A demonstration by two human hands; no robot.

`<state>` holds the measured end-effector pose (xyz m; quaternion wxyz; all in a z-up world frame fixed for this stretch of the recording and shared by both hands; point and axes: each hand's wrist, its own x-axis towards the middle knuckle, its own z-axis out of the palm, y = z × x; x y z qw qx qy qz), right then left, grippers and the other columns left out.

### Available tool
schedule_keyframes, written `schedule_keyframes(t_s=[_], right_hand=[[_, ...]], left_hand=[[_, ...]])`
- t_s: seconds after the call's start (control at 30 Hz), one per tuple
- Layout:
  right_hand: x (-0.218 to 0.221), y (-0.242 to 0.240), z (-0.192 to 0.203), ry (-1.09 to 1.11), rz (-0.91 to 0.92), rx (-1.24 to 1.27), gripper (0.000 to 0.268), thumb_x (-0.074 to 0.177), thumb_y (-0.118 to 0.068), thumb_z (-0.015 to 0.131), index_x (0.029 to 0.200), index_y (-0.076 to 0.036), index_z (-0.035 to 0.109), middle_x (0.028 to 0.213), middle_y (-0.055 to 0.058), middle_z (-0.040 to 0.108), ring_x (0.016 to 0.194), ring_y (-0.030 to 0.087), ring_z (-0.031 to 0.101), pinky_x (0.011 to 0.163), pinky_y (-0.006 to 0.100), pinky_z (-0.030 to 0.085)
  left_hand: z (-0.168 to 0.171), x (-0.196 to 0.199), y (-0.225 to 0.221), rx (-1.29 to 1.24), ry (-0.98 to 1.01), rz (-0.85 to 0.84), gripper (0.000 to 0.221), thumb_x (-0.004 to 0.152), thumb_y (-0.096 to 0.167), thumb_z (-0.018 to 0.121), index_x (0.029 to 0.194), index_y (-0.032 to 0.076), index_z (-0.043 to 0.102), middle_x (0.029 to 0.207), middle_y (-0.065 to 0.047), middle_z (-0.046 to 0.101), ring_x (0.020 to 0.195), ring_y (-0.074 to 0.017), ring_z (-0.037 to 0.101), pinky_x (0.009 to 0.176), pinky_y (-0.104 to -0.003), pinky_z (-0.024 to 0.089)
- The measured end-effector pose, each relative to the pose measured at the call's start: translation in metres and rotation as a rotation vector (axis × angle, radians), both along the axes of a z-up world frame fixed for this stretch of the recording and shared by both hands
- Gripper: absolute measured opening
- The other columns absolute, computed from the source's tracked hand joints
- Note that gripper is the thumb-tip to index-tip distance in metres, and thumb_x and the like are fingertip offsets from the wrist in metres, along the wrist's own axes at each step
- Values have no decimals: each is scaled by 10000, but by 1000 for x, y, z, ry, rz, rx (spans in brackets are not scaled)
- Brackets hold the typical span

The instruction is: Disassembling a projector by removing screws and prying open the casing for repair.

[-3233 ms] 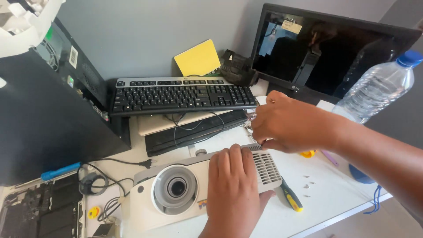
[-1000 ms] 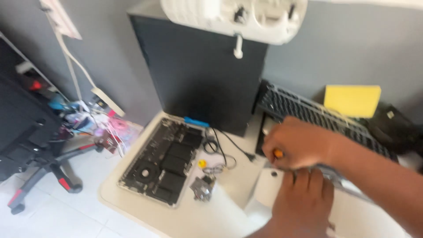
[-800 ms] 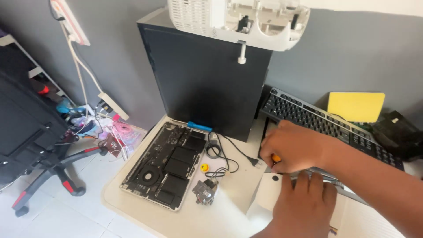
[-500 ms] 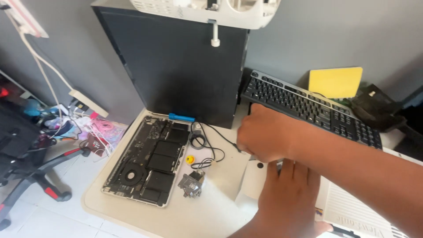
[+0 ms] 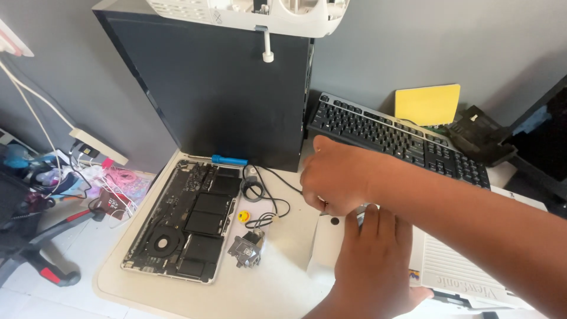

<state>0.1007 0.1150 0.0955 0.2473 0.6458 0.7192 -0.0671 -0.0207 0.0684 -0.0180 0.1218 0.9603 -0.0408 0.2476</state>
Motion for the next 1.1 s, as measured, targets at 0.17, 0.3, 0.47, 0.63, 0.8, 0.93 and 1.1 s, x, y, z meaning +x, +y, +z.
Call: schedule_keyframes(t_s=[0.17,0.3,0.47,0.63,0.8,0.93,1.1], right_hand=[[4,3,-4,34,-58,18,199,684,-135,637,697,-311,729,692,-102,669,721,138,587,847,423,312],[-2,5,0,-9,-67,0,276,572,-42,591,640,-295,677,597,-91,597,640,139,529,823,420,263],[-21,5,9,-78,-78,-81,255,630,-37,705,705,-280,682,693,-96,623,815,134,497,875,416,254],[-25,7,13,-127,-66,-112,211,694,-70,711,675,-278,675,654,-84,606,800,135,470,855,410,249],[-34,9,16,-179,-86,-166,234,755,-109,687,605,-232,555,596,-44,534,652,168,456,838,399,275],[-33,8,12,-195,-32,-153,252,752,-89,673,589,-230,542,582,-61,517,660,162,423,839,405,267],[-41,2,1,-351,153,-54,194,901,-142,639,888,-282,772,898,-86,718,951,216,587,978,492,278]], left_hand=[[0,1,4,5,-26,5,1267,409,662,907,1380,-31,479,1332,-225,533,1173,-384,497,1038,-518,325],[-1,-2,0,-63,-29,-12,1252,382,606,924,1375,-24,494,1370,-240,545,1209,-398,502,1064,-552,318],[-1,-4,-3,-103,-23,-11,1242,407,558,927,1418,-8,482,1374,-236,542,1227,-421,492,1080,-581,312],[1,-1,-3,-49,-6,17,1319,425,609,930,1491,24,420,1441,-211,498,1256,-402,471,1084,-587,304],[15,-6,-1,-139,95,-70,1303,560,706,774,1554,-2,317,1542,-242,413,1362,-452,368,1096,-617,200],[18,-6,-2,-135,92,-50,1321,605,771,690,1585,-5,263,1599,-241,353,1416,-440,321,1091,-619,203],[33,-11,0,-332,110,-93,1187,595,614,754,1555,37,363,1502,-207,484,1363,-454,406,1080,-557,283]])
